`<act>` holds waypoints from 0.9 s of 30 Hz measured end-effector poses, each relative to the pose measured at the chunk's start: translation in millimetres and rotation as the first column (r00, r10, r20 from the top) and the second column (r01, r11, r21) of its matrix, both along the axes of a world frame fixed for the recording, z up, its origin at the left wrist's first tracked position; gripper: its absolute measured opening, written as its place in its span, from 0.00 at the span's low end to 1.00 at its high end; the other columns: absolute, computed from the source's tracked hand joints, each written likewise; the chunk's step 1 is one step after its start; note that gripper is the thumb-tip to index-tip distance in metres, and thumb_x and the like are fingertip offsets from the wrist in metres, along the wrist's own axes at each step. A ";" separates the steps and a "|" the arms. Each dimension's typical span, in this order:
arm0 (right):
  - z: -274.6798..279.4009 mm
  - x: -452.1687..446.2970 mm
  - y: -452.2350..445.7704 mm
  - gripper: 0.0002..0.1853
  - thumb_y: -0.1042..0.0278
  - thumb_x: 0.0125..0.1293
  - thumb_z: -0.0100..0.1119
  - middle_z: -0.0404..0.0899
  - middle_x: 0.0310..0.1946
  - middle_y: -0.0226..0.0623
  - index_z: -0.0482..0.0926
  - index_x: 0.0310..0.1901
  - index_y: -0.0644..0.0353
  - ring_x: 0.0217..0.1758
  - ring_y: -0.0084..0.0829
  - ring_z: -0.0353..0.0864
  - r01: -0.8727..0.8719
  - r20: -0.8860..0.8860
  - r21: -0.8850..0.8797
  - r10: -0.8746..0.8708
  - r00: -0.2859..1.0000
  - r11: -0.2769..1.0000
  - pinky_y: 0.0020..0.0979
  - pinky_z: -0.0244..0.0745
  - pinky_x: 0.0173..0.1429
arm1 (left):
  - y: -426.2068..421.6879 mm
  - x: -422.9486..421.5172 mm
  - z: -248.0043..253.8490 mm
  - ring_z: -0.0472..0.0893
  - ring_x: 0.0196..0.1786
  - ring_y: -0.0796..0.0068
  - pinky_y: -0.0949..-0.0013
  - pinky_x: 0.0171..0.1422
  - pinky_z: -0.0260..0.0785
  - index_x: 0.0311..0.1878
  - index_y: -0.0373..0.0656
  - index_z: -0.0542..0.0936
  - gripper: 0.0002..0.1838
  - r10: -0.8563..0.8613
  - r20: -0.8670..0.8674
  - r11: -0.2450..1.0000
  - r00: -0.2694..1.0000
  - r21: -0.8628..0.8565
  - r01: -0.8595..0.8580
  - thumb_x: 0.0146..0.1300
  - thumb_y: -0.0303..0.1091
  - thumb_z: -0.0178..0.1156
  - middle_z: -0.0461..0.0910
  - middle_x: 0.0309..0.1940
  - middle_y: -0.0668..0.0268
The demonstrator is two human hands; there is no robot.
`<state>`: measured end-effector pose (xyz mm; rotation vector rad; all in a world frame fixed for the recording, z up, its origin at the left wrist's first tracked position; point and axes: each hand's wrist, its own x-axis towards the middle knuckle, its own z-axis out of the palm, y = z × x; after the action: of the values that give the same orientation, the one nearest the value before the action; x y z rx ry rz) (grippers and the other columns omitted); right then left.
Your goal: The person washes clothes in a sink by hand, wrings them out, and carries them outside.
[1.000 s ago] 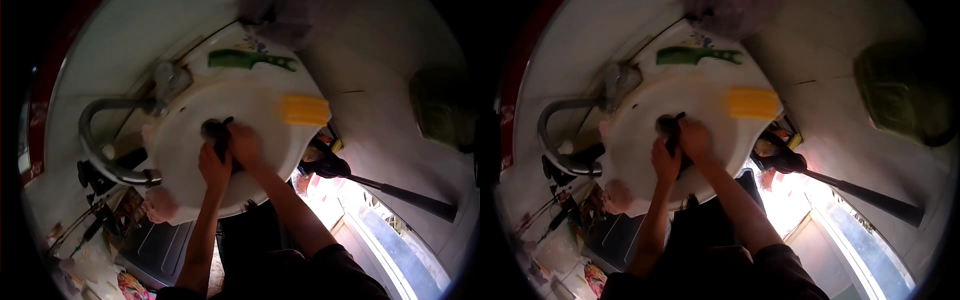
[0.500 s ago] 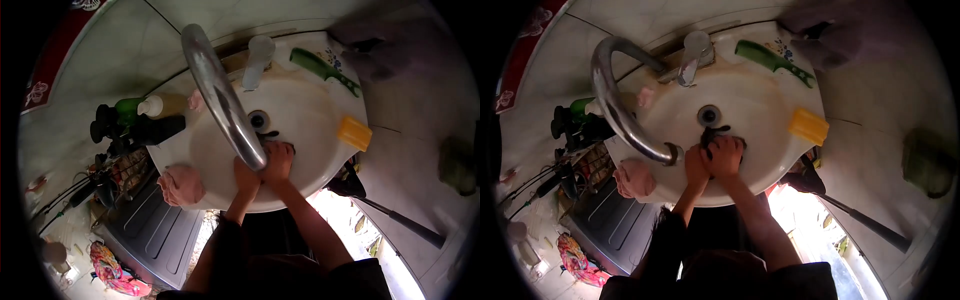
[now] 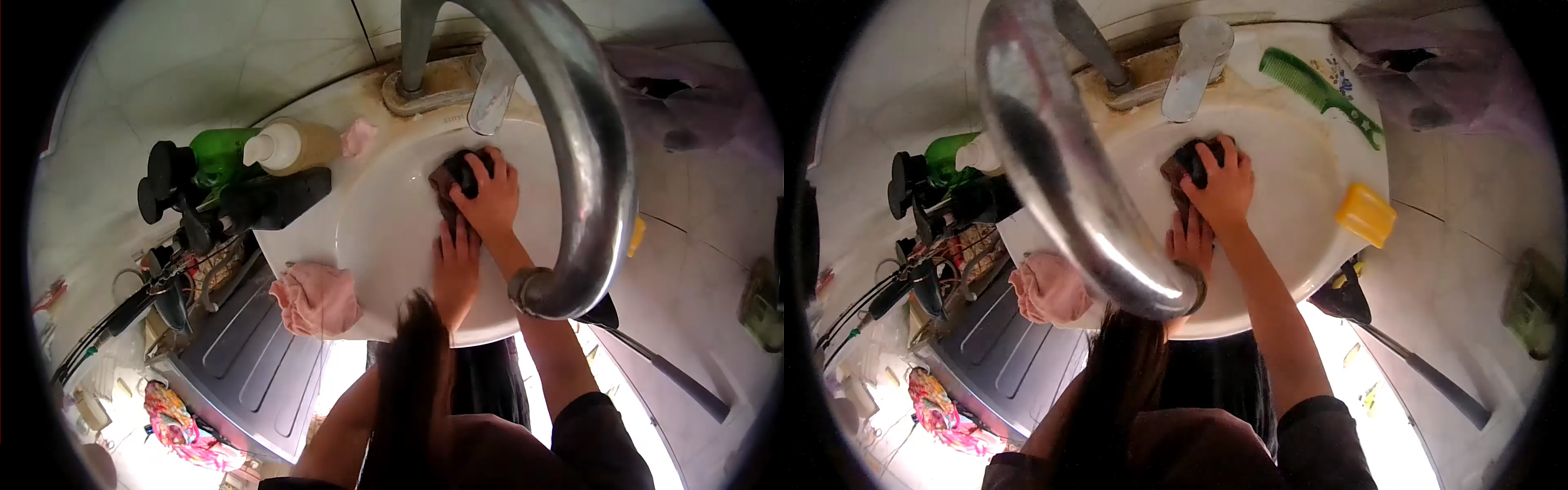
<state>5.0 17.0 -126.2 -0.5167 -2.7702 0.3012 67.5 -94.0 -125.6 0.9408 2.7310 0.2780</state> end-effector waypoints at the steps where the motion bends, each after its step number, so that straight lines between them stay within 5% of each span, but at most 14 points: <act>1: 2.3 1.9 1.8 0.21 0.56 0.42 0.61 0.70 0.43 0.35 0.74 0.42 0.45 0.36 0.37 0.75 -0.003 0.006 0.008 0.003 1.000 1.000 0.34 0.71 0.39 | 1.4 4.1 -11.8 0.58 0.61 0.47 0.55 0.59 0.56 0.57 0.39 0.64 0.26 0.014 -0.060 1.000 0.998 0.014 -0.013 0.53 0.34 0.49 0.55 0.60 0.51; 3: 7.5 0.7 4.0 0.27 0.56 0.40 0.62 0.72 0.42 0.34 0.70 0.48 0.43 0.37 0.39 0.75 0.198 0.314 -0.483 -0.042 0.948 0.853 0.36 0.71 0.40 | 3.3 3.9 -16.0 0.59 0.60 0.48 0.54 0.58 0.56 0.57 0.39 0.64 0.25 0.047 -0.078 0.997 0.996 0.070 -0.042 0.53 0.31 0.48 0.57 0.59 0.51; 6: 22.5 15.9 1.4 0.30 0.61 0.38 0.59 0.74 0.36 0.36 0.69 0.51 0.41 0.36 0.42 0.75 0.124 0.372 -0.492 0.080 0.925 0.862 0.37 0.72 0.40 | 1.3 8.5 -43.8 0.61 0.58 0.48 0.55 0.57 0.58 0.56 0.39 0.65 0.24 0.028 0.036 0.998 0.999 0.059 -0.030 0.53 0.32 0.48 0.60 0.57 0.53; 8: 13.0 49.0 -9.1 0.32 0.62 0.36 0.57 0.73 0.31 0.36 0.69 0.51 0.39 0.35 0.41 0.75 0.090 0.437 -0.469 0.142 0.888 0.878 0.37 0.72 0.38 | -2.0 38.0 -100.2 0.64 0.55 0.52 0.58 0.53 0.61 0.53 0.40 0.68 0.22 0.111 0.129 0.945 0.985 0.292 -0.145 0.52 0.33 0.49 0.63 0.55 0.54; 11: -20.0 65.5 -18.7 0.28 0.63 0.35 0.56 0.72 0.24 0.34 0.73 0.46 0.43 0.31 0.39 0.75 0.127 0.399 -0.385 0.040 0.916 0.914 0.37 0.72 0.34 | 0.7 15.5 -53.6 0.65 0.54 0.55 0.61 0.49 0.63 0.51 0.40 0.69 0.20 0.247 0.207 0.846 0.947 0.431 -0.315 0.52 0.33 0.51 0.66 0.52 0.54; 14: -37.3 7.4 -5.9 0.15 0.61 0.32 0.59 0.71 0.21 0.33 0.76 0.28 0.52 0.26 0.38 0.74 -0.015 0.265 -0.047 0.027 0.964 0.999 0.37 0.70 0.27 | 1.0 2.2 -43.2 0.69 0.48 0.58 0.60 0.42 0.67 0.49 0.43 0.70 0.19 0.065 0.026 0.976 0.998 0.208 -0.069 0.51 0.32 0.52 0.69 0.49 0.56; 18: -62.0 -29.1 18.1 0.15 0.62 0.33 0.60 0.72 0.21 0.34 0.76 0.29 0.52 0.25 0.38 0.73 -0.200 0.033 -0.045 0.202 0.979 0.979 0.36 0.69 0.27 | 9.7 -12.3 -36.1 0.73 0.41 0.58 0.59 0.34 0.68 0.46 0.45 0.71 0.17 0.082 0.185 0.988 0.979 0.112 -0.104 0.50 0.31 0.54 0.73 0.42 0.57; 20: -109.4 -18.5 36.0 0.16 0.63 0.34 0.60 0.74 0.26 0.35 0.75 0.31 0.54 0.28 0.39 0.73 -0.157 0.163 -0.164 0.184 0.969 0.974 0.37 0.70 0.29 | 12.1 -31.8 -22.2 0.74 0.37 0.61 0.58 0.27 0.67 0.43 0.47 0.72 0.15 0.128 0.426 0.988 0.896 0.024 -0.153 0.50 0.33 0.56 0.74 0.35 0.57; 23: -2.2 -24.3 11.7 0.17 0.67 0.37 0.58 0.74 0.31 0.37 0.74 0.34 0.57 0.33 0.40 0.74 -0.159 0.023 -0.312 0.175 0.984 0.937 0.36 0.70 0.34 | 5.9 -48.9 -3.6 0.75 0.37 0.63 0.60 0.32 0.67 0.45 0.47 0.71 0.17 0.222 0.591 0.953 0.776 0.037 -0.301 0.51 0.35 0.58 0.75 0.31 0.57; 24: -23.4 -15.6 21.8 0.17 0.74 0.39 0.54 0.73 0.37 0.37 0.73 0.38 0.60 0.39 0.40 0.74 0.198 0.209 -0.577 -0.092 0.974 0.793 0.32 0.70 0.42 | 2.5 -42.4 -11.0 0.75 0.37 0.63 0.60 0.32 0.67 0.45 0.47 0.71 0.17 0.224 0.591 0.953 0.775 0.034 -0.302 0.51 0.35 0.58 0.75 0.31 0.57; 25: -40.0 1.3 31.4 0.17 0.74 0.39 0.54 0.73 0.37 0.37 0.73 0.38 0.60 0.39 0.40 0.74 0.199 0.209 -0.576 -0.093 0.974 0.793 0.32 0.70 0.42 | -0.3 -32.0 -23.9 0.74 0.39 0.64 0.58 0.35 0.67 0.48 0.49 0.69 0.19 0.328 0.618 0.796 0.714 0.226 -0.561 0.53 0.40 0.57 0.75 0.35 0.59; 26: -13.9 6.7 30.0 0.19 0.77 0.40 0.51 0.73 0.38 0.37 0.73 0.40 0.61 0.40 0.37 0.75 0.085 0.019 -0.588 -0.091 0.996 0.805 0.30 0.69 0.43 | -1.1 -25.3 -30.4 0.74 0.41 0.66 0.57 0.38 0.66 0.50 0.51 0.68 0.21 0.401 0.667 0.537 0.628 0.384 -0.751 0.55 0.44 0.56 0.74 0.38 0.61; 27: 5.2 13.7 26.7 0.21 0.79 0.41 0.48 0.73 0.40 0.36 0.72 0.43 0.63 0.40 0.35 0.75 -0.030 -0.171 -0.578 -0.085 0.982 0.816 0.28 0.69 0.45 | -2.7 -27.1 -24.2 0.74 0.41 0.66 0.57 0.38 0.66 0.50 0.51 0.68 0.21 0.398 0.668 0.537 0.629 0.386 -0.750 0.55 0.44 0.56 0.74 0.38 0.61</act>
<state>18.8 43.7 -121.0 -0.6242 -2.4444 1.1486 40.3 -96.7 -149.8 -0.0994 2.3146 1.4507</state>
